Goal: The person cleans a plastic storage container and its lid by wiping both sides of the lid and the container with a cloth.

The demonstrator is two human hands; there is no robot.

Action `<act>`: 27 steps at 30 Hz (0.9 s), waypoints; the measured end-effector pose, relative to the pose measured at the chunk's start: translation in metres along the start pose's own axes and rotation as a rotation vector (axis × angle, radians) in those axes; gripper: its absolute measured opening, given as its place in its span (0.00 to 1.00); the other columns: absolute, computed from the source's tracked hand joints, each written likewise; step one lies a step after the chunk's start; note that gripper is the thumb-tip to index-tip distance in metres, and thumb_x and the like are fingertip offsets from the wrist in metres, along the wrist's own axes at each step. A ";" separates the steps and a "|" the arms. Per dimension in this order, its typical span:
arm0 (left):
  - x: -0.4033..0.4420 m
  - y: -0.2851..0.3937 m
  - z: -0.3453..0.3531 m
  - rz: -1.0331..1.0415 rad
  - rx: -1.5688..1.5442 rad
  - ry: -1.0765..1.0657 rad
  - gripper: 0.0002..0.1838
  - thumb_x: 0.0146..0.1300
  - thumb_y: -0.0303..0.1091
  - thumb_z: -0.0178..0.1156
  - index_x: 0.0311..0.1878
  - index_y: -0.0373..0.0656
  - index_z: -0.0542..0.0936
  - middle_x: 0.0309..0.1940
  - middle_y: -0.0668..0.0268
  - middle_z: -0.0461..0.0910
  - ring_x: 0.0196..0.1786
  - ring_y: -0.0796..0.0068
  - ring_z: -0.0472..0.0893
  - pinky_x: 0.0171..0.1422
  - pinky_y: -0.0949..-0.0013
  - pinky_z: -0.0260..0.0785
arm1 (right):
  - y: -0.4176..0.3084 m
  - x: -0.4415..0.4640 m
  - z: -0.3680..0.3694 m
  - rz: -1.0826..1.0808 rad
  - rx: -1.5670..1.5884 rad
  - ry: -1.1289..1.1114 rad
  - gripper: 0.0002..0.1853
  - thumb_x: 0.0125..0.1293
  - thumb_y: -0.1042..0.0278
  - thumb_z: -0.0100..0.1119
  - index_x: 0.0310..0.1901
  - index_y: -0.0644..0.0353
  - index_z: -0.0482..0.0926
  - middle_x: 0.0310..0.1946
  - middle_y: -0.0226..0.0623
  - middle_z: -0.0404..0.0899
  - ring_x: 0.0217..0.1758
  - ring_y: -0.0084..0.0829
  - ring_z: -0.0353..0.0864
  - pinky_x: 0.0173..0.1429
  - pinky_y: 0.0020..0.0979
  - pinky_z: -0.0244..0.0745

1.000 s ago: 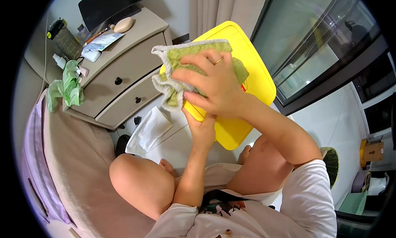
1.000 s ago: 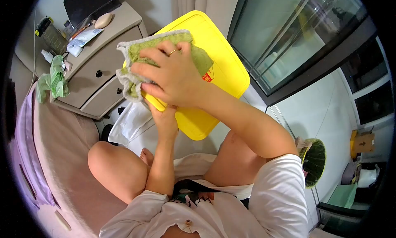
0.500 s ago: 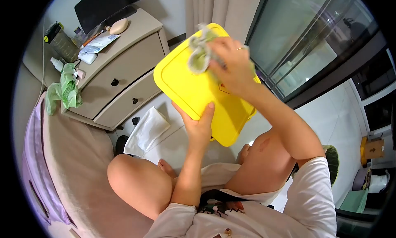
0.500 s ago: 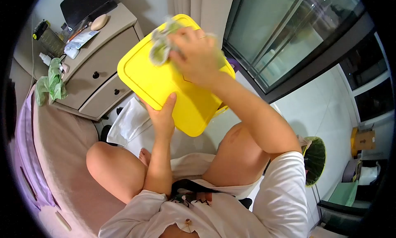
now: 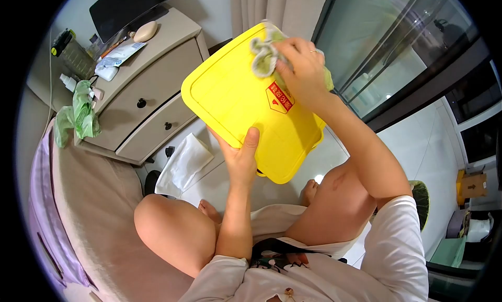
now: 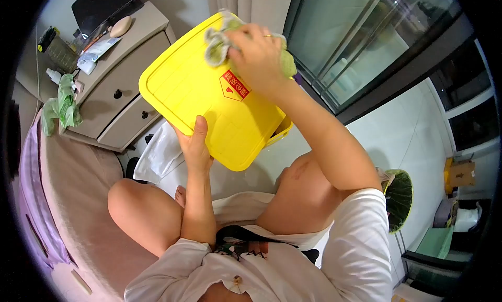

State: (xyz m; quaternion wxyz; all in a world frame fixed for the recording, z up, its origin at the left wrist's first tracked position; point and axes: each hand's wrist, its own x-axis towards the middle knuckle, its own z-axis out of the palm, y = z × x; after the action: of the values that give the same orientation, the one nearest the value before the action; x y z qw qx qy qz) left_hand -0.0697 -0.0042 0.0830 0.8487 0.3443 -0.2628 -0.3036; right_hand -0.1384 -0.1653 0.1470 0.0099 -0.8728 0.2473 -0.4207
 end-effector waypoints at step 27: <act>-0.002 0.011 -0.005 0.146 0.068 0.185 0.40 0.62 0.64 0.40 0.66 0.38 0.54 0.62 0.59 0.61 0.63 0.65 0.65 0.64 0.63 0.60 | -0.063 -0.043 -0.001 -0.059 0.148 -0.025 0.17 0.51 0.61 0.59 0.45 0.48 0.77 0.45 0.38 0.68 0.49 0.38 0.66 0.47 0.42 0.55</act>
State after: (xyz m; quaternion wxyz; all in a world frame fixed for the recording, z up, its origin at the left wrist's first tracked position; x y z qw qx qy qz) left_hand -0.0643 0.0053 0.0878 0.8771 0.3792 -0.2177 -0.1989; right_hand -0.1349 -0.0912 0.1305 0.0653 -0.8817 0.1897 -0.4270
